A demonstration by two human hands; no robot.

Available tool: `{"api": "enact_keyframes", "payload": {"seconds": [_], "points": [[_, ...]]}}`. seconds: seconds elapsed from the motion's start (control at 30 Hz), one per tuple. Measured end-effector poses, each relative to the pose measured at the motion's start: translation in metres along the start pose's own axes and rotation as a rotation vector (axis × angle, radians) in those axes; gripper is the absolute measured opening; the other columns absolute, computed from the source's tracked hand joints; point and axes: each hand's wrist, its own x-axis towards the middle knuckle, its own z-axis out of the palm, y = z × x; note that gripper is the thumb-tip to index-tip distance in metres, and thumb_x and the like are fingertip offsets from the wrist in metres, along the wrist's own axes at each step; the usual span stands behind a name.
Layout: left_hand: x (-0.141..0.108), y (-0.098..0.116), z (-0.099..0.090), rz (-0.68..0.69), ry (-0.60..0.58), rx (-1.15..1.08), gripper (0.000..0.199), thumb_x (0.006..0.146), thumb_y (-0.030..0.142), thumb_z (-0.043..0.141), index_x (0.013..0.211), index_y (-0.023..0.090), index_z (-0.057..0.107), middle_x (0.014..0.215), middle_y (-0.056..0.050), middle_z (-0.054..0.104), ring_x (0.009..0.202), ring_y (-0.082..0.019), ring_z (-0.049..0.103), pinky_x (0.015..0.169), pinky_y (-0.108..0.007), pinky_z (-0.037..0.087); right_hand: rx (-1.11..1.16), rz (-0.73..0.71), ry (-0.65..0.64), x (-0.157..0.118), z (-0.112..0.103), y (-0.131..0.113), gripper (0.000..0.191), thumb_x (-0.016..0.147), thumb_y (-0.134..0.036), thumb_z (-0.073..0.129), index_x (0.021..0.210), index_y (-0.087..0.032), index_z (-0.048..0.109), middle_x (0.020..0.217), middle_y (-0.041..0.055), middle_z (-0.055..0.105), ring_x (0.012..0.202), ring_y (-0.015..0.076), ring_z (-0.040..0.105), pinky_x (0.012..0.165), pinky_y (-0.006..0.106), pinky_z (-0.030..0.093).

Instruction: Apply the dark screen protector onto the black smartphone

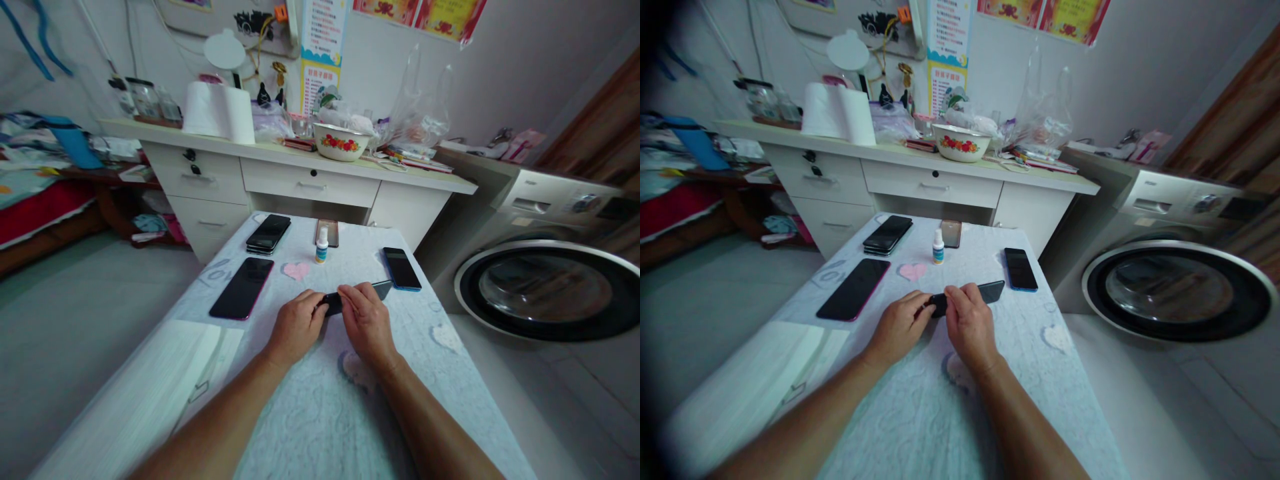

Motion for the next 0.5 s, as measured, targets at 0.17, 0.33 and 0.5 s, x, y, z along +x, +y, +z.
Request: {"api": "enact_keyframes", "payload": {"seconds": [0.17,0.33,0.5], "points": [[-0.0002,-0.0006,0.0004,0.003,0.001,-0.005,0.016,0.089,0.017,0.044,0.086,0.019,0.059,0.086,-0.004,0.063,0.082,-0.017,0.059,0.071,-0.026,0.043,-0.001,0.002,-0.004,0.0003,-0.0008,-0.0012,0.027,0.091,-0.018,0.044,0.111,-0.019,0.063,0.090,0.0053,0.058,0.078,0.0131,0.059,0.075,0.024,0.050],[-0.0005,0.0014,-0.0001,-0.006,-0.011,-0.012,0.016,0.090,0.017,0.044,0.085,0.018,0.059,0.085,-0.004,0.062,0.081,-0.017,0.059,0.071,-0.027,0.043,0.003,0.011,0.007,0.0010,-0.0020,-0.0020,0.026,0.091,-0.018,0.045,0.109,-0.020,0.064,0.089,0.0051,0.058,0.077,0.0131,0.058,0.073,0.024,0.050],[-0.0007,0.0022,-0.0005,-0.001,-0.007,-0.003,0.016,0.090,0.018,0.044,0.086,0.019,0.059,0.085,-0.004,0.062,0.081,-0.017,0.059,0.070,-0.027,0.042,-0.010,0.024,0.022,0.0019,-0.0032,0.0005,0.026,0.090,-0.017,0.045,0.108,-0.020,0.064,0.088,0.0049,0.057,0.077,0.0136,0.058,0.075,0.025,0.049]]}}
